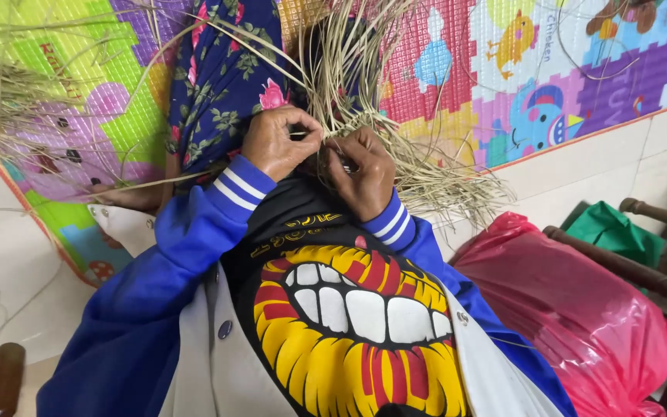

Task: The person is weaving a hat structure using dried straw or grass fibers while sitting on a floor mat.

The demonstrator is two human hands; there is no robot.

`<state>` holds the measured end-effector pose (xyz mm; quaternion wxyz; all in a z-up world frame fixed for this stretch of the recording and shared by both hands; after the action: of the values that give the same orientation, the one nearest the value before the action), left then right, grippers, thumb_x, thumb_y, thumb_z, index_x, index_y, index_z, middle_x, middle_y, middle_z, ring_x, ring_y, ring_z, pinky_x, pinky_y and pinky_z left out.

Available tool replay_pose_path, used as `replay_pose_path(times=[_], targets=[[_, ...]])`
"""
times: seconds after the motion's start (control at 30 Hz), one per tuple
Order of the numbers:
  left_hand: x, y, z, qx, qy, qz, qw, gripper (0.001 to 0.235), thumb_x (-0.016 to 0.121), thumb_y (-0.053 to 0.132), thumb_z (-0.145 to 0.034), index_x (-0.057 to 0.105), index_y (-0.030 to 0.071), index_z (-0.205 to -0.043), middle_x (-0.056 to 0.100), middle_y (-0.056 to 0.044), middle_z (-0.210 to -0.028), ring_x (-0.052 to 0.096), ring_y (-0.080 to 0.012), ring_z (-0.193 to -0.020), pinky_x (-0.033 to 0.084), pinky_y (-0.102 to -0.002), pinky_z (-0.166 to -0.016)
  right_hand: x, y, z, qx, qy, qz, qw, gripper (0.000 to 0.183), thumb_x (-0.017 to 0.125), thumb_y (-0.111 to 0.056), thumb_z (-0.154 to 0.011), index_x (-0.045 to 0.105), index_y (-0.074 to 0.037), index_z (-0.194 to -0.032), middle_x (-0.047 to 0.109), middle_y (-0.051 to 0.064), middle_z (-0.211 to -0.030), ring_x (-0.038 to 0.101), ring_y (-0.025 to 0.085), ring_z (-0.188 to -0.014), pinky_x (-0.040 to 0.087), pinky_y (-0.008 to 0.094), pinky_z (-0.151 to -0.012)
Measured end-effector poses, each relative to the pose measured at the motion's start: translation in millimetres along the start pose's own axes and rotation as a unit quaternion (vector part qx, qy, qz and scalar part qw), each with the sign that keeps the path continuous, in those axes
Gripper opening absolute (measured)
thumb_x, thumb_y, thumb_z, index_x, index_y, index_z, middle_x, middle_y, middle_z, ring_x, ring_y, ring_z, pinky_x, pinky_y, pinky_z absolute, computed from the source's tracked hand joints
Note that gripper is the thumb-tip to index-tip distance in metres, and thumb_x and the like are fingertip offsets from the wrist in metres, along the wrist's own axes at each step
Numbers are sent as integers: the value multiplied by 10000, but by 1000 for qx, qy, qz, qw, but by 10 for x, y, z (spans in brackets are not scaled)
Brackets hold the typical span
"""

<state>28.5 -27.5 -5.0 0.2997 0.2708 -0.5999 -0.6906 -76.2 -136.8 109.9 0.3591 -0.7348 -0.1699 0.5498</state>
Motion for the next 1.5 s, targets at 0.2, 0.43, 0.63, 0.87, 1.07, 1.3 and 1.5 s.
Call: replay_pose_path(times=[0.2,0.43,0.63,0.87,1.07,1.3,1.5], targets=[[-35,79,30,-9,8,16,1000,82,775,155,-860,800,162,-938,709,34,-869,537,-36,-670,485,-196,-676,50,272,-238,25,-39,-66,997,94,756,-117,-908,756,-27,-878,537,133,-707,560,261,-622,451,359,-595],[-90,223,106,11,43,-162,986,93,762,232,-823,734,185,-898,682,4,-913,691,-274,-868,579,-402,-759,-269,-203,-644,85,-161,-259,949,145,754,-85,-928,683,-37,-812,532,35,-700,507,132,-666,434,275,-645],[-59,119,47,20,74,-88,993,59,752,172,-829,730,160,-883,686,-34,-897,696,-300,-893,573,-395,-752,-9,330,-740,21,-155,-162,974,153,799,-25,-885,704,36,-987,650,164,-783,651,270,-714,507,372,-639],[-47,154,65,17,86,-98,991,42,764,160,-856,729,139,-867,695,-77,-897,701,-343,-909,587,-431,-746,184,330,-746,-46,-150,-91,983,140,866,-43,-812,748,-17,-882,672,172,-737,689,326,-684,518,391,-627],[10,28,13,-25,95,-116,988,62,754,190,-835,726,143,-866,695,-45,-891,709,-311,-886,595,-420,-724,76,130,-628,-92,-113,-55,988,98,813,-45,-882,731,-38,-827,713,157,-733,710,346,-692,550,391,-688],[-24,-43,-51,-11,16,-104,994,142,747,246,-876,756,124,-949,724,-114,-919,711,-354,-929,582,-450,-758,133,291,-90,-91,-112,-72,987,138,816,-72,-859,699,-7,-825,700,200,-985,692,438,-890,549,472,-780],[-72,-32,-144,-37,-62,-128,989,147,742,269,-879,782,166,-976,748,-96,-949,709,-341,-956,575,-442,-802,-138,11,-128,-35,-90,-194,976,74,807,-59,-885,767,-16,-931,699,173,-954,708,358,-955,556,430,-867]])
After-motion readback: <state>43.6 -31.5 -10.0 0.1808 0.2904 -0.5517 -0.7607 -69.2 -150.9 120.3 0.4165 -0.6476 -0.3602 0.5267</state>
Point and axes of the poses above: each hand's wrist, its own z-axis away from the middle knuckle, its own x-axis out of the palm, y = z × x, the point moved 4 cm from there along -z, towards the middle knuckle
